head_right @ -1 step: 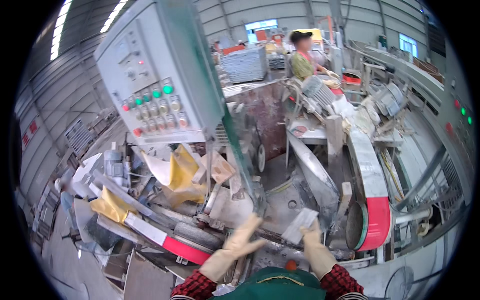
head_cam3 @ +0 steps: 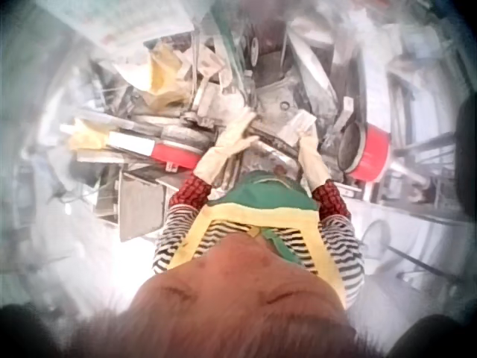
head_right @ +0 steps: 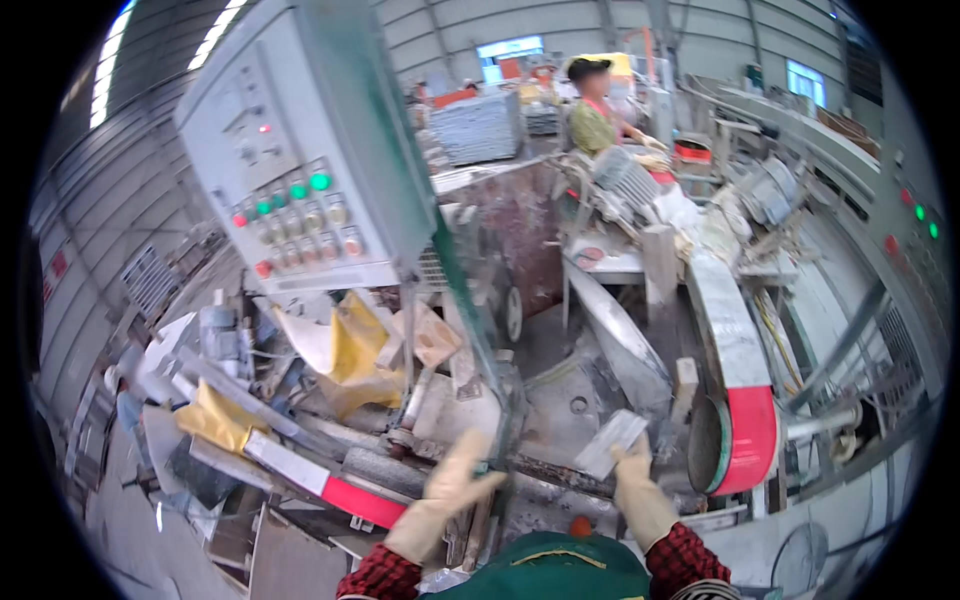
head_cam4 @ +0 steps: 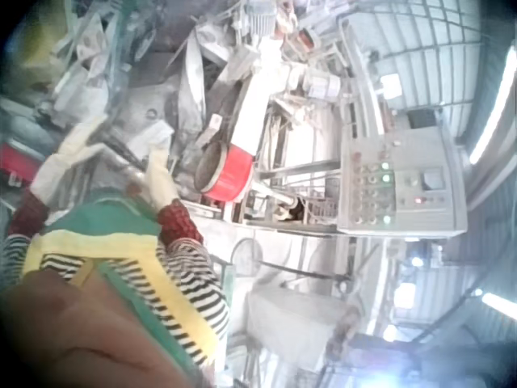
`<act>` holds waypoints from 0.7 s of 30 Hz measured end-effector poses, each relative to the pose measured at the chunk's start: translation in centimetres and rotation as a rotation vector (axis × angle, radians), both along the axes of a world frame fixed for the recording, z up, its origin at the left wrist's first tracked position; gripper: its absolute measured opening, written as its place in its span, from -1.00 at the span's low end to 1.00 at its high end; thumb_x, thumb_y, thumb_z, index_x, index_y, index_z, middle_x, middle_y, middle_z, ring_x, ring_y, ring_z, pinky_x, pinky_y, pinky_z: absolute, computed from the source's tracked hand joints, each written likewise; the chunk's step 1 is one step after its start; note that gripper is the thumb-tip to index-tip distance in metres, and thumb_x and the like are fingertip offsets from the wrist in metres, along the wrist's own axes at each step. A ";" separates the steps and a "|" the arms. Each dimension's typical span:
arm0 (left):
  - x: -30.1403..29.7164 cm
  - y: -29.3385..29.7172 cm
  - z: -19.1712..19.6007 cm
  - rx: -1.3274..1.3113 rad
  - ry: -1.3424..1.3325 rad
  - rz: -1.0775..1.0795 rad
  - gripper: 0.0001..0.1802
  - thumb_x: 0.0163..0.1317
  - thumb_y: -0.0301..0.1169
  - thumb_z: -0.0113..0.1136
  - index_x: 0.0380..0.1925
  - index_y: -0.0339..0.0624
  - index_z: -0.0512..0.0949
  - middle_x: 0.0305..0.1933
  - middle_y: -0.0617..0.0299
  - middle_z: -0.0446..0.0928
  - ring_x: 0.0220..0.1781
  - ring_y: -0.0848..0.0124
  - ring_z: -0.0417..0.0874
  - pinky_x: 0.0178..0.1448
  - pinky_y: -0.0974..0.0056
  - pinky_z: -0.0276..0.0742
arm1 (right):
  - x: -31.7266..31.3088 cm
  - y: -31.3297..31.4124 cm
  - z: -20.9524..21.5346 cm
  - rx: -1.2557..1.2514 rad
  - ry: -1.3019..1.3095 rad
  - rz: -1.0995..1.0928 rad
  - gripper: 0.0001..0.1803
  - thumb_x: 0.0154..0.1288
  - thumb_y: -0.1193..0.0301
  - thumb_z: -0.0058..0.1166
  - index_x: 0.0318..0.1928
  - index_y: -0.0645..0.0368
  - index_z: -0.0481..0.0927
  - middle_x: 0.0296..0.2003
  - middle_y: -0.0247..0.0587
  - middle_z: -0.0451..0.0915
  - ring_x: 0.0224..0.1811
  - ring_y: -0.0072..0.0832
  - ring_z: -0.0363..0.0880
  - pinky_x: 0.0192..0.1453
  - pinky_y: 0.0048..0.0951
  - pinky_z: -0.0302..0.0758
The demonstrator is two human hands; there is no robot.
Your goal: The person repeatedly picks up rectangular white sheets and feeds them into a machine hopper. The person handles the sheets one at a time, placing them into the machine's intake area. Another worker is visible in the background handling similar materials.
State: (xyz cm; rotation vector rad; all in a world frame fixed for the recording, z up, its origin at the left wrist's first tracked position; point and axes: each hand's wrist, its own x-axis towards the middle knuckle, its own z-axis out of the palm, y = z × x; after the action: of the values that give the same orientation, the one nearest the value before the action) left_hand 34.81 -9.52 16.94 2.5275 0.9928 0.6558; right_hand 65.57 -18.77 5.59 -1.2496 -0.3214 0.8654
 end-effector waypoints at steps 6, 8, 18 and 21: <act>-18.6 1.4 -3.7 0.077 0.284 0.777 -0.21 0.05 -0.19 0.45 0.27 -0.22 0.37 0.37 -0.22 0.33 0.40 -0.09 0.34 0.47 0.03 0.26 | 14.8 -5.4 -0.9 -0.028 0.091 -0.516 -0.18 0.17 0.74 -0.02 0.43 -0.12 0.20 0.10 -0.21 0.55 -0.05 -0.29 0.65 -0.21 -0.37 0.65; -25.4 -0.8 -11.2 0.353 0.387 0.910 -0.14 0.03 -0.20 0.46 0.32 -0.17 0.30 0.35 -0.20 0.36 0.39 -0.10 0.35 0.47 0.00 0.24 | 16.4 -5.2 0.8 -0.079 0.087 -0.553 -0.17 0.16 0.76 -0.03 0.41 -0.16 0.21 0.20 -0.23 0.47 0.11 -0.29 0.58 0.00 -0.23 0.66; -21.6 -0.7 -9.5 0.143 0.473 0.808 -0.12 0.30 0.13 0.16 0.44 -0.16 0.16 0.45 -0.36 0.15 0.49 -0.24 0.13 0.53 -0.19 0.05 | 26.0 -5.7 0.5 -0.086 0.109 -0.832 -0.20 0.21 0.70 0.06 0.44 -0.06 0.21 0.04 -0.05 0.57 -0.01 -0.18 0.65 -0.11 -0.15 0.72; -22.1 -0.5 -9.9 0.136 0.504 0.814 -0.12 0.30 0.14 0.16 0.43 -0.18 0.17 0.44 -0.35 0.17 0.48 -0.24 0.15 0.53 -0.20 0.05 | 28.7 -4.7 -2.4 -0.053 0.109 -0.859 -0.21 0.22 0.72 0.04 0.44 -0.05 0.21 0.11 -0.03 0.54 0.05 -0.11 0.62 -0.08 -0.07 0.71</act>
State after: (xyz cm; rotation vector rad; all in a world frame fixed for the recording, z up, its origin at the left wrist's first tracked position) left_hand 12.74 -10.01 7.08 2.3834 2.2702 0.2628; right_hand 94.31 -23.48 3.24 -1.2209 0.3228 0.1948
